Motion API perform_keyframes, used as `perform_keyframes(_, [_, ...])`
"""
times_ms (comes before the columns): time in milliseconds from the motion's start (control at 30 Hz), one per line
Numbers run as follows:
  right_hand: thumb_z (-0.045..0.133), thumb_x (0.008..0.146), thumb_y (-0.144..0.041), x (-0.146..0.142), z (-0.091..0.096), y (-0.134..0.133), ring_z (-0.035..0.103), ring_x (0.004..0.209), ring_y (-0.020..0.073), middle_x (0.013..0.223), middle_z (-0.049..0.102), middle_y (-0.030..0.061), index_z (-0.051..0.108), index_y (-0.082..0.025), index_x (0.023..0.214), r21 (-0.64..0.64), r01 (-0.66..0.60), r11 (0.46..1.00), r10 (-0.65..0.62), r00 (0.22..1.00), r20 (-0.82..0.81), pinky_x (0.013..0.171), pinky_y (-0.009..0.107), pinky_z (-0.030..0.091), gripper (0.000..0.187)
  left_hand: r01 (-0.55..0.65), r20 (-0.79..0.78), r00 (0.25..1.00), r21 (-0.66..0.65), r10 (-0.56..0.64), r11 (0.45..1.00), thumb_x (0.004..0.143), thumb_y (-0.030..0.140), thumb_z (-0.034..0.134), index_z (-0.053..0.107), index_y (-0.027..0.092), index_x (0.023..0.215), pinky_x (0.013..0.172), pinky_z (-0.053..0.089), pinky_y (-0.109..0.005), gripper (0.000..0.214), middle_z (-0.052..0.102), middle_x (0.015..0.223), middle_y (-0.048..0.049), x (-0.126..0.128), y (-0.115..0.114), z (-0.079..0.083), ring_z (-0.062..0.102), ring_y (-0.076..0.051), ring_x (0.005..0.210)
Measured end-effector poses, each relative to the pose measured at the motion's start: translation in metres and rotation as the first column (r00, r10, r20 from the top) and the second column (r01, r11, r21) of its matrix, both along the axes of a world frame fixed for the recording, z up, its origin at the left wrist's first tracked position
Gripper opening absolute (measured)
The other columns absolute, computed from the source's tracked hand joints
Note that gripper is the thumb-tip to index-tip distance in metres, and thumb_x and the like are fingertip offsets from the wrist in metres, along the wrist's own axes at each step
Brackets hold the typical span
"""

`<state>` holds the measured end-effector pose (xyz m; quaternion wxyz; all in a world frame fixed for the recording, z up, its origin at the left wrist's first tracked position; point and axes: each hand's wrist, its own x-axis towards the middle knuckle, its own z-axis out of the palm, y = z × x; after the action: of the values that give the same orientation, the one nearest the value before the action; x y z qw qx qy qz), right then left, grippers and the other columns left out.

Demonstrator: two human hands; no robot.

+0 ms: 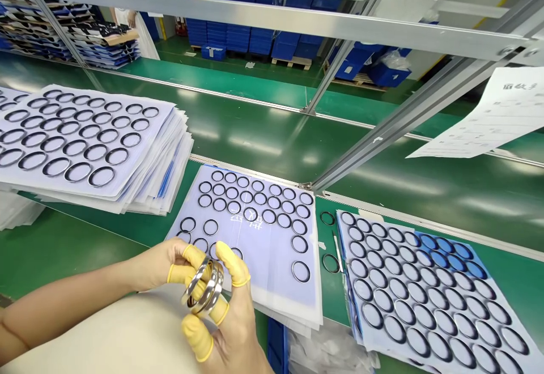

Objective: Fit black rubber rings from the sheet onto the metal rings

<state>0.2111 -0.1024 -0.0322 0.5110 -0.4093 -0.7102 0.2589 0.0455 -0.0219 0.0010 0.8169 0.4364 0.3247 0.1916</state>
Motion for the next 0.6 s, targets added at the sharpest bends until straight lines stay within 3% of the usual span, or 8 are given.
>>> perform_keyframes(67, [0.056,0.09,-0.027,0.003,0.0,0.0,0.051,0.113,0.028,0.13,0.043,0.0104,0.067,-0.027,0.106,-0.026,0.049,0.998,-0.05,0.999,-0.021,0.093,0.047,0.046,0.019,-0.044,0.007,0.999,0.304,0.044,0.952,0.08,0.03,0.07,0.073,0.014,0.078,0.07,0.053,-0.025,0.016,0.069,0.08,-0.0045,-0.005,0.003,0.0,0.064,-0.013,0.072])
perform_keyframes(133, [0.058,0.087,-0.02,0.006,0.001,0.001,0.057,0.09,0.02,0.102,0.054,0.0064,0.068,-0.027,0.1,-0.111,0.028,0.993,-0.038,0.996,-0.087,0.079,0.036,0.05,0.018,-0.058,0.002,0.997,0.615,0.072,0.786,0.086,0.022,0.062,0.073,0.015,0.085,0.079,0.052,-0.024,0.013,0.071,0.09,-0.0067,-0.011,0.007,0.002,0.066,-0.014,0.085])
perform_keyframes(200, [0.059,0.088,-0.023,0.008,0.001,0.001,0.053,0.067,0.0145,0.077,0.055,0.001,0.069,-0.027,0.095,-0.249,-0.114,0.962,0.062,0.976,-0.208,0.064,0.028,0.048,0.013,-0.021,-0.019,0.998,0.786,0.059,0.618,0.089,0.016,0.058,0.073,0.016,0.089,0.084,0.051,-0.023,0.015,0.072,0.096,-0.0083,-0.015,0.009,0.004,0.066,-0.014,0.092])
perform_keyframes(267, [0.058,0.089,-0.034,0.007,0.001,0.001,0.048,0.053,0.0115,0.061,0.054,-0.0024,0.069,-0.025,0.092,-0.36,-0.318,0.877,0.182,0.914,-0.363,0.055,0.024,0.045,0.014,0.029,-0.046,0.999,0.859,0.02,0.512,0.089,0.013,0.055,0.072,0.016,0.091,0.084,0.052,-0.022,0.017,0.072,0.1,-0.0096,-0.017,0.01,0.006,0.067,-0.015,0.094])
perform_keyframes(333, [0.056,0.09,-0.04,0.004,0.0,0.001,0.046,0.045,0.0093,0.053,0.054,-0.0041,0.069,-0.026,0.095,-0.385,-0.485,0.785,0.251,0.818,-0.518,0.049,0.022,0.042,0.02,0.068,-0.073,0.997,0.895,-0.005,0.441,0.088,0.009,0.053,0.071,0.015,0.091,0.083,0.052,-0.022,0.02,0.072,0.101,-0.0102,-0.017,0.01,0.007,0.067,-0.015,0.093])
perform_keyframes(467, [0.057,0.09,-0.045,-0.002,-0.002,0.0,0.058,0.048,0.0091,0.06,0.068,0.0001,0.067,-0.03,0.113,-0.354,-0.69,0.631,0.279,0.627,-0.727,0.046,0.017,0.041,0.029,0.087,-0.087,0.996,0.92,-0.017,0.381,0.085,0.001,0.049,0.07,0.014,0.087,0.08,0.052,-0.021,0.025,0.071,0.1,-0.0102,-0.015,0.008,0.006,0.067,-0.015,0.09])
perform_keyframes(533, [0.059,0.089,-0.046,-0.003,-0.003,0.0,0.065,0.054,0.0105,0.069,0.073,0.0034,0.068,-0.031,0.112,-0.355,-0.717,0.6,0.259,0.594,-0.762,0.046,0.015,0.042,0.03,0.108,-0.11,0.994,0.93,-0.015,0.352,0.085,0.0,0.048,0.069,0.014,0.084,0.08,0.051,-0.02,0.026,0.07,0.101,-0.0102,-0.015,0.008,0.008,0.066,-0.014,0.09])
perform_keyframes(600, [0.06,0.088,-0.044,-0.003,-0.005,0.002,0.068,0.058,0.012,0.08,0.076,0.0055,0.07,-0.031,0.108,-0.361,-0.695,0.621,0.23,0.602,-0.764,0.047,0.016,0.046,0.025,0.18,-0.186,0.982,0.93,-0.011,0.32,0.087,0.003,0.047,0.069,0.015,0.086,0.082,0.049,-0.021,0.025,0.069,0.104,-0.0102,-0.017,0.011,0.013,0.065,-0.014,0.093])
